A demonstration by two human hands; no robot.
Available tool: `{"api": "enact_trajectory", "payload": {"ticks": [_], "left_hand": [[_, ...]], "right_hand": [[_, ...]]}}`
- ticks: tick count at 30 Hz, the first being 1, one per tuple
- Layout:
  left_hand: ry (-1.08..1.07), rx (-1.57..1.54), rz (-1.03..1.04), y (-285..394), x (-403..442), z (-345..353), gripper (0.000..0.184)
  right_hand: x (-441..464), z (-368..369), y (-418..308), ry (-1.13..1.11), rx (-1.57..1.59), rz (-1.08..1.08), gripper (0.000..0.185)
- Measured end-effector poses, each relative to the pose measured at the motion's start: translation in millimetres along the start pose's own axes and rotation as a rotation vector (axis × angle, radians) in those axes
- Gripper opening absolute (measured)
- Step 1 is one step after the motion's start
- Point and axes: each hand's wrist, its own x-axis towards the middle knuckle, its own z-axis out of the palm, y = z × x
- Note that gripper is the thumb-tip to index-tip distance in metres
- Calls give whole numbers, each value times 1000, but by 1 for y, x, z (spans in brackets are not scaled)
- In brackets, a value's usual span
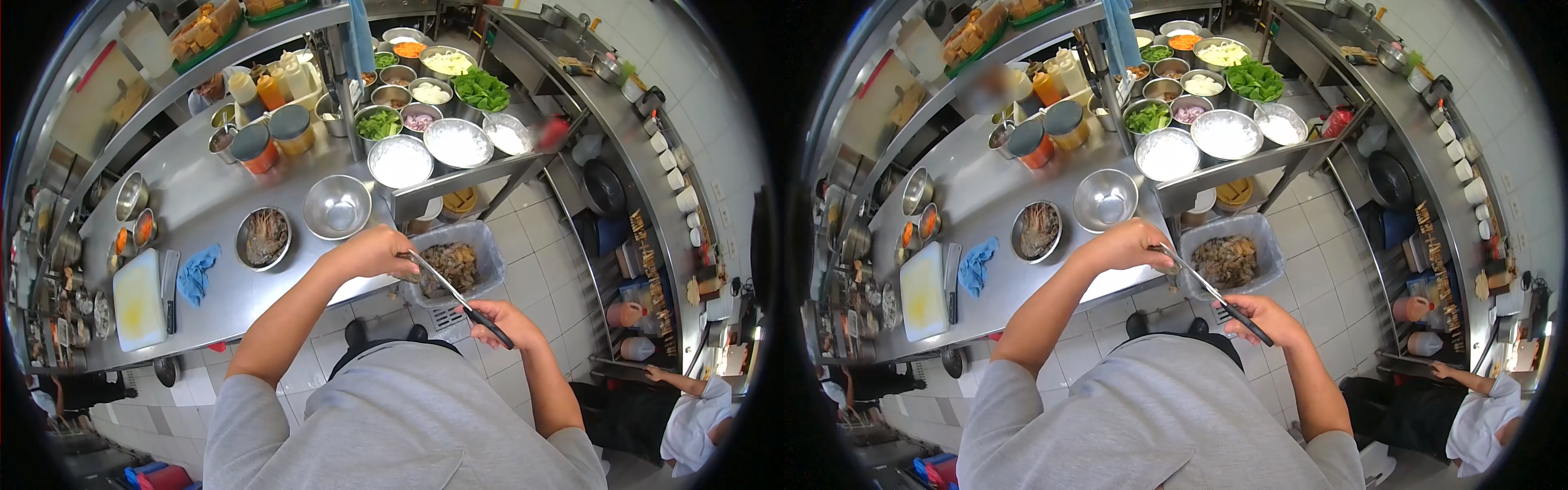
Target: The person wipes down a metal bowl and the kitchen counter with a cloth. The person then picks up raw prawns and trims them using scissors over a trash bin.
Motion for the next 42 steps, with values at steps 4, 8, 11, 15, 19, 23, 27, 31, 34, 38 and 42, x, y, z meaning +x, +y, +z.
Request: {"api": "enact_trajectory", "payload": {"ticks": [4,8,11,15,19,23,27,31,34,38,42], "left_hand": [[46,-290,24,-16,5,9,22],[74,-798,-63,-32,3,7,21],[84,-1042,-12,-49,5,23,23],[130,-1381,56,-72,-5,41,28],[261,-1625,124,-95,-28,62,26],[439,-1779,317,-116,-68,77,27],[627,-1777,402,-148,-135,69,26],[894,-1766,476,-182,-224,47,26],[1266,-1691,543,-203,-296,25,26],[1656,-1582,552,-253,-408,7,25],[2048,-1377,205,-311,-500,-1,24]], "right_hand": [[9,-11,-6,94,7,-127,51],[50,-5,-3,196,51,-484,56],[84,5,-2,136,22,-570,61],[110,30,-9,96,49,-558,61],[123,49,-19,0,66,-537,57],[138,72,-17,-28,44,-521,56],[140,94,-15,56,45,-408,56],[143,111,1,160,85,-284,51],[155,125,22,187,166,-334,49],[163,152,28,223,147,-328,49],[170,182,25,302,136,-320,49]]}}
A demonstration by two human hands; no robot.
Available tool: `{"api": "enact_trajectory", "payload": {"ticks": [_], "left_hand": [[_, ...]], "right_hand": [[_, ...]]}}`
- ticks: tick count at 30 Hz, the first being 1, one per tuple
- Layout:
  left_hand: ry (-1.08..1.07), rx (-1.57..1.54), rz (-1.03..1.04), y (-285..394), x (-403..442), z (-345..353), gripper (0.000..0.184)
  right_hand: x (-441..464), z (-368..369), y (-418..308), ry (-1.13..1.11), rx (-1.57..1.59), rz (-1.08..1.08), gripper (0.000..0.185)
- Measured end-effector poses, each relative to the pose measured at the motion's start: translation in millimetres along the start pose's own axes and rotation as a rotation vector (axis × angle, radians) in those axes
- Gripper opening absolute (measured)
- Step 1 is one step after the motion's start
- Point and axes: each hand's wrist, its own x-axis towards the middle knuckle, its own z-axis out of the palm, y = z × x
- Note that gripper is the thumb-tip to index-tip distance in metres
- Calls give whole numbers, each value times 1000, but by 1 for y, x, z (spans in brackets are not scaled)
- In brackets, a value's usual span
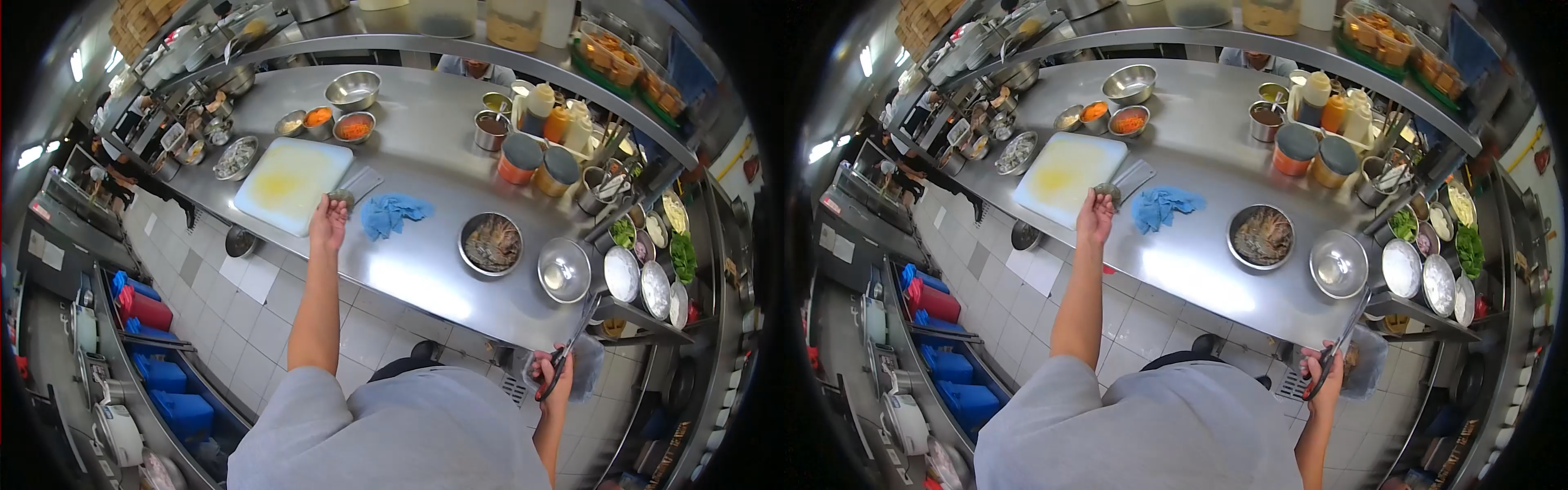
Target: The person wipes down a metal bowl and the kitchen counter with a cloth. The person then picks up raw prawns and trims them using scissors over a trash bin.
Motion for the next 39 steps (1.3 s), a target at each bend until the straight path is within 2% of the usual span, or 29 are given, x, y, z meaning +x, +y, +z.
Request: {"api": "enact_trajectory", "payload": {"ticks": [4,7,12,15,17,18,20,21,23,25,28,30,31,35,37,39], "left_hand": [[51,27,41,38,50,-42,22],[200,4,-52,55,96,-67,20],[189,191,-139,72,167,-87,19],[212,281,-175,79,172,-79,17],[299,684,60,81,157,-71,19],[310,679,62,82,150,-75,19],[357,1171,236,91,130,-83,26],[371,1280,416,86,148,-133,33],[351,1621,304,96,114,-156,37],[296,1519,-41,103,61,-143,40],[274,1548,-101,92,26,-136,39],[209,1356,-198,80,17,-133,39],[197,1366,-169,73,19,-137,31],[211,1330,-111,64,18,-148,25],[254,1369,-64,74,3,-120,21],[174,1379,-37,89,-9,-91,18]], "right_hand": [[1,22,4,29,-5,-1,50],[0,33,10,44,-28,-6,51],[-6,50,10,78,-93,-2,50],[-9,56,4,83,-130,36,52],[-7,56,4,45,-164,34,53],[-5,57,4,36,-171,36,53],[0,61,5,9,-141,55,54],[4,66,5,-4,-139,54,54],[10,75,5,-31,-119,27,54],[16,83,5,-66,-112,37,54],[26,99,3,-132,-80,70,52],[32,109,0,-167,-54,95,50],[34,113,-2,-191,-69,103,50],[40,118,-4,-256,-84,95,49],[38,115,-7,-245,-97,107,49],[34,106,-9,-216,-106,123,49]]}}
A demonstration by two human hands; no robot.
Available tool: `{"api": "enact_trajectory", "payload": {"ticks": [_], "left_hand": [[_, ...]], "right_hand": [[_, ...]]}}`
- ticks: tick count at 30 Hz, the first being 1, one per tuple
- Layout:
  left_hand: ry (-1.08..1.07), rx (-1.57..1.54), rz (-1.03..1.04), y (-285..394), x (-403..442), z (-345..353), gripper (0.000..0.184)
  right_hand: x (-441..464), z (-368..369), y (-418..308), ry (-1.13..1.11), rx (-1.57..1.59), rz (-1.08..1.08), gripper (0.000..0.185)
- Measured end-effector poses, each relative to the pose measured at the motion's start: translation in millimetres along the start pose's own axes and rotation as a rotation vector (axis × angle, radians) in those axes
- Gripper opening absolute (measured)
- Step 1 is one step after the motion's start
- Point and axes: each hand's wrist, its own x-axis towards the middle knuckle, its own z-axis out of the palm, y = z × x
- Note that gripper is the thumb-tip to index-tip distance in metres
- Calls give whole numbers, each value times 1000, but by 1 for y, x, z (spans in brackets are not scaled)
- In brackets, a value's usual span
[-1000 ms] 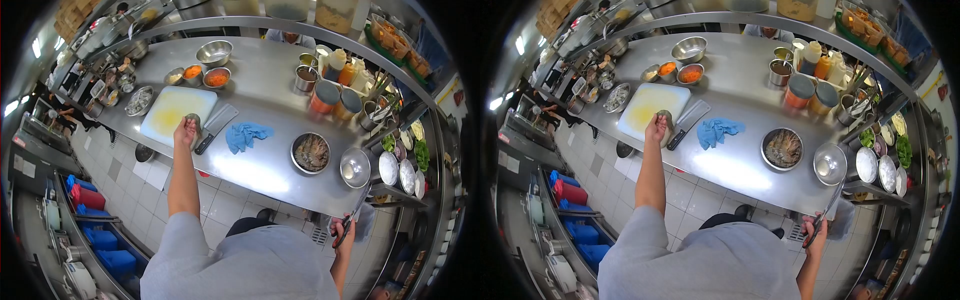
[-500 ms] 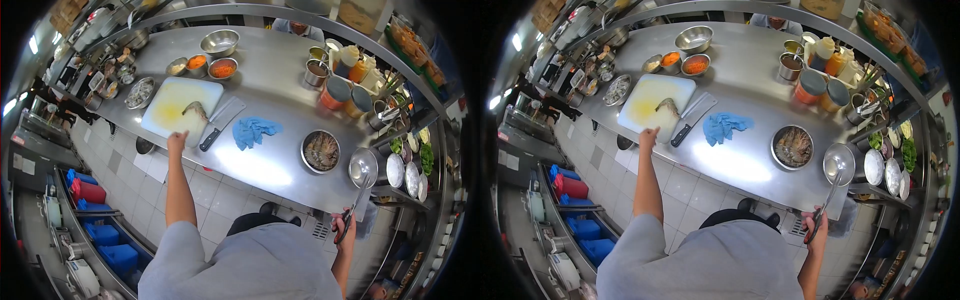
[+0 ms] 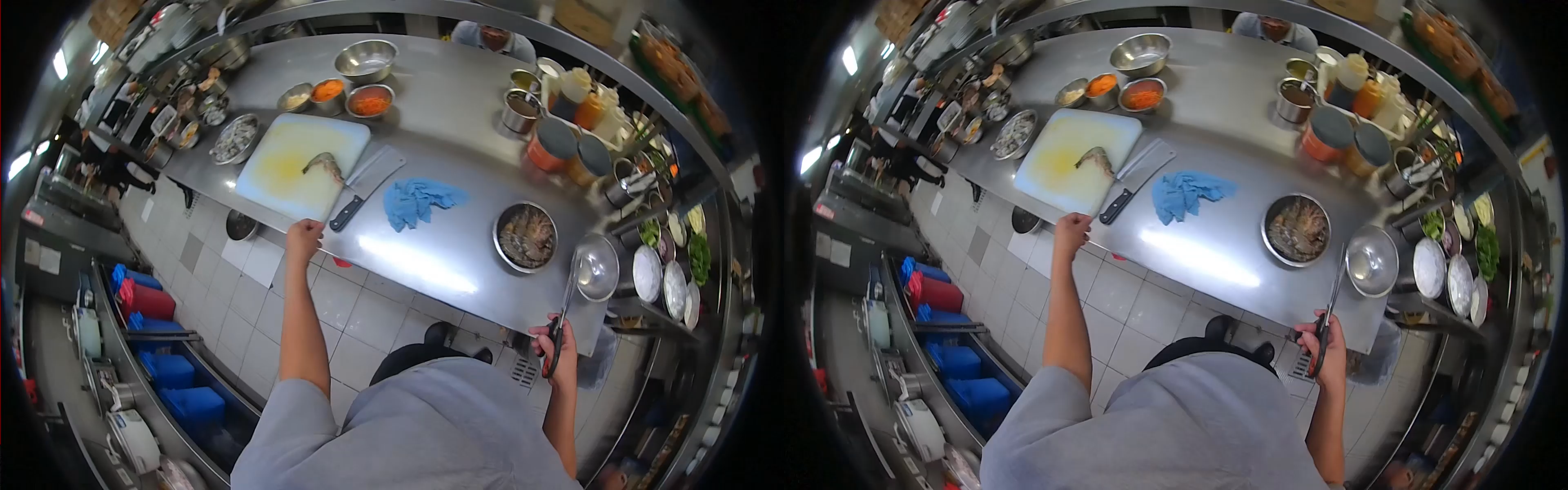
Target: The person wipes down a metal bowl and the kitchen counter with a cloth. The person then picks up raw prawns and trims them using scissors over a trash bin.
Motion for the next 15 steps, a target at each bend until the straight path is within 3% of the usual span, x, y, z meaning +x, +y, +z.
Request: {"api": "enact_trajectory", "payload": {"ticks": [5,7,9,11,15], "left_hand": [[-240,10,187,106,-58,0,14],[-457,148,287,151,-90,25,13],[-609,261,366,173,-113,75,13],[-901,256,809,190,-153,139,12],[-1442,565,1116,221,-282,275,14]], "right_hand": [[-14,-31,6,30,73,-6,50],[-20,-46,7,120,47,4,52],[-27,-67,4,114,6,-25,56],[-39,-88,-4,147,43,-50,61],[-71,-154,8,309,109,-178,60]]}}
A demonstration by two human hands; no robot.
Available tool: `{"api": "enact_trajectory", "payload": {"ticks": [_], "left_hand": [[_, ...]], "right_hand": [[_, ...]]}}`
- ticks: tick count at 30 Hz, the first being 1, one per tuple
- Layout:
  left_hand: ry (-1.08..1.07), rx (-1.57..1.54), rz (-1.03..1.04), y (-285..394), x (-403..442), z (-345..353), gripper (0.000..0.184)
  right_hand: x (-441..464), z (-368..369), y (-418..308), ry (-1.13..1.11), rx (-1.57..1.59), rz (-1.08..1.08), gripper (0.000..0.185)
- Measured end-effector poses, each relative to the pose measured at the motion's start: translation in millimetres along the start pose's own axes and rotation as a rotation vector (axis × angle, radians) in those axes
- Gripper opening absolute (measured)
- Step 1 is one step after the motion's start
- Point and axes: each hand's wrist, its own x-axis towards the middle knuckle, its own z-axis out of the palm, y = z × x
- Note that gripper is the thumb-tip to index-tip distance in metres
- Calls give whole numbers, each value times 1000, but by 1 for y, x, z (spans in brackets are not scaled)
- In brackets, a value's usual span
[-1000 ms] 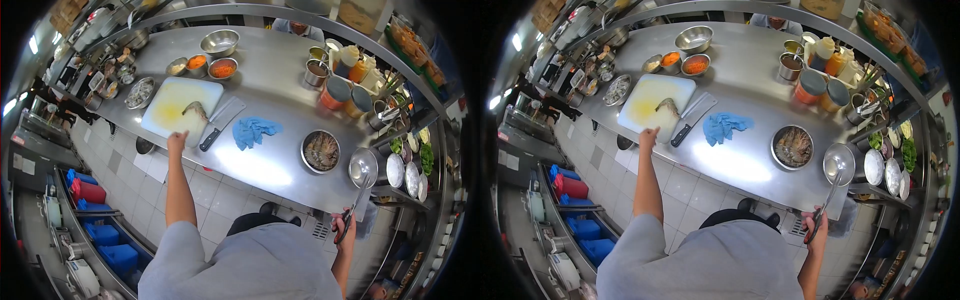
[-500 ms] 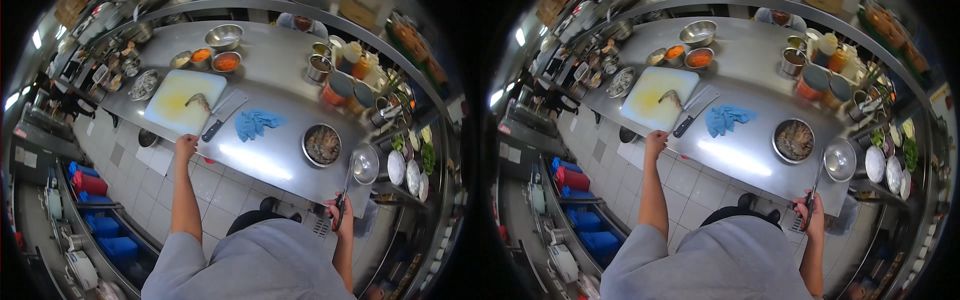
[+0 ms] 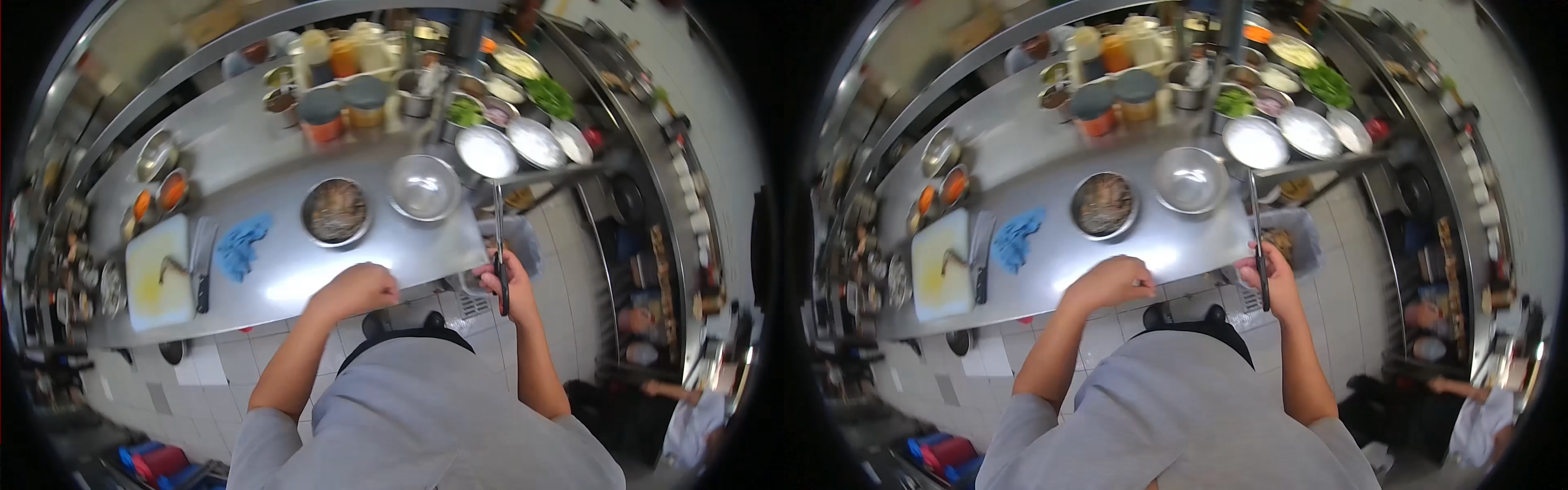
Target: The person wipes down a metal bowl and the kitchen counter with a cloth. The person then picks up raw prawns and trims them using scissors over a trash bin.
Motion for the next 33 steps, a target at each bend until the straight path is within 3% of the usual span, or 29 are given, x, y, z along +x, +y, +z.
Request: {"api": "enact_trajectory", "payload": {"ticks": [2,4,6,8,12,13,14,20,24,25,28,30,32,33], "left_hand": [[-160,54,44,43,71,22,14],[-153,102,160,65,142,46,12],[-60,161,262,67,216,76,12],[-40,137,221,68,278,92,14],[-6,221,206,51,340,131,15],[111,285,268,36,351,149,12],[226,343,330,30,355,159,10],[231,382,140,74,332,130,16],[623,244,210,71,293,125,32],[589,243,156,65,277,116,46],[776,221,30,38,227,90,47],[816,233,-84,16,200,74,46],[566,180,-303,-10,187,70,43],[614,199,-312,-38,195,84,39]], "right_hand": [[-12,-39,-1,104,3,-20,59],[-27,-74,-4,217,51,-58,57],[-44,-107,-2,313,50,-45,55],[-57,-136,2,423,93,-72,53],[-77,-175,15,542,102,-55,50],[-78,-182,21,536,111,-57,50],[-79,-186,22,560,115,-43,50],[-61,-198,30,501,105,0,50],[-38,-188,25,411,30,9,47],[-32,-185,25,405,18,12,47],[-12,-175,34,316,-13,-7,48],[-1,-161,36,248,-39,-24,48],[7,-141,28,199,-44,17,47],[13,-134,30,167,-43,20,47]]}}
